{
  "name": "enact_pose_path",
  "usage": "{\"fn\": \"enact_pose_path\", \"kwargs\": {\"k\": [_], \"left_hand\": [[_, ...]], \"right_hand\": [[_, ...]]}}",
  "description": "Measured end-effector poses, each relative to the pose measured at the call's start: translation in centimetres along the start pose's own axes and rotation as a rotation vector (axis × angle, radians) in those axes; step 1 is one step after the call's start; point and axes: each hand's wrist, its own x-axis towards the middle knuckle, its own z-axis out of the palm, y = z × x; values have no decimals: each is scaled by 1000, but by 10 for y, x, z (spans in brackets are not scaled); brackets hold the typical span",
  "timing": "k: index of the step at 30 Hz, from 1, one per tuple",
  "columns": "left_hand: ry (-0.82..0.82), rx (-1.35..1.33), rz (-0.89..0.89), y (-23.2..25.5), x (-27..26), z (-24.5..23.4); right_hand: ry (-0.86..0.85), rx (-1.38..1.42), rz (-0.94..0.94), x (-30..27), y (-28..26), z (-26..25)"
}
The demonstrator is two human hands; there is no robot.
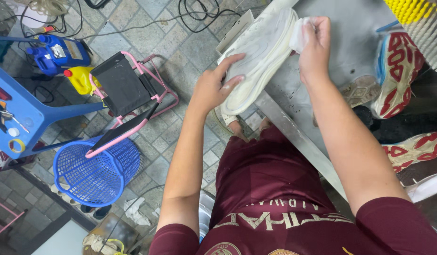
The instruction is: The person scrubs a white sneaker with a sponge, rinses it under a hose, and places it on a metal rack. The person then picks up a second sneaker, removes the insole, and places it on the rack.
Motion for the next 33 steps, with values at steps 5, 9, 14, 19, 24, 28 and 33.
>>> {"fn": "enact_pose_path", "kwargs": {"k": [5,9,14,19,24,28,33], "left_hand": [[530,391,404,19,24,30],[301,465,152,63,74,69],[198,240,134,89,58,33],[396,-128,510,138,-8,1],[363,-190,523,162,-11,-17],[339,-170,491,153,-8,-7],[338,-181,566,144,-24,17]], "right_hand": [[37,96,134,5,15,0],[-13,185,58,-4,6,6],[172,273,194,-30,-68,10],[212,575,72,-62,-150,-6],[160,242,-283,-80,-202,10],[137,-230,-484,-111,-226,47],[187,-955,-683,-129,-250,81]]}}
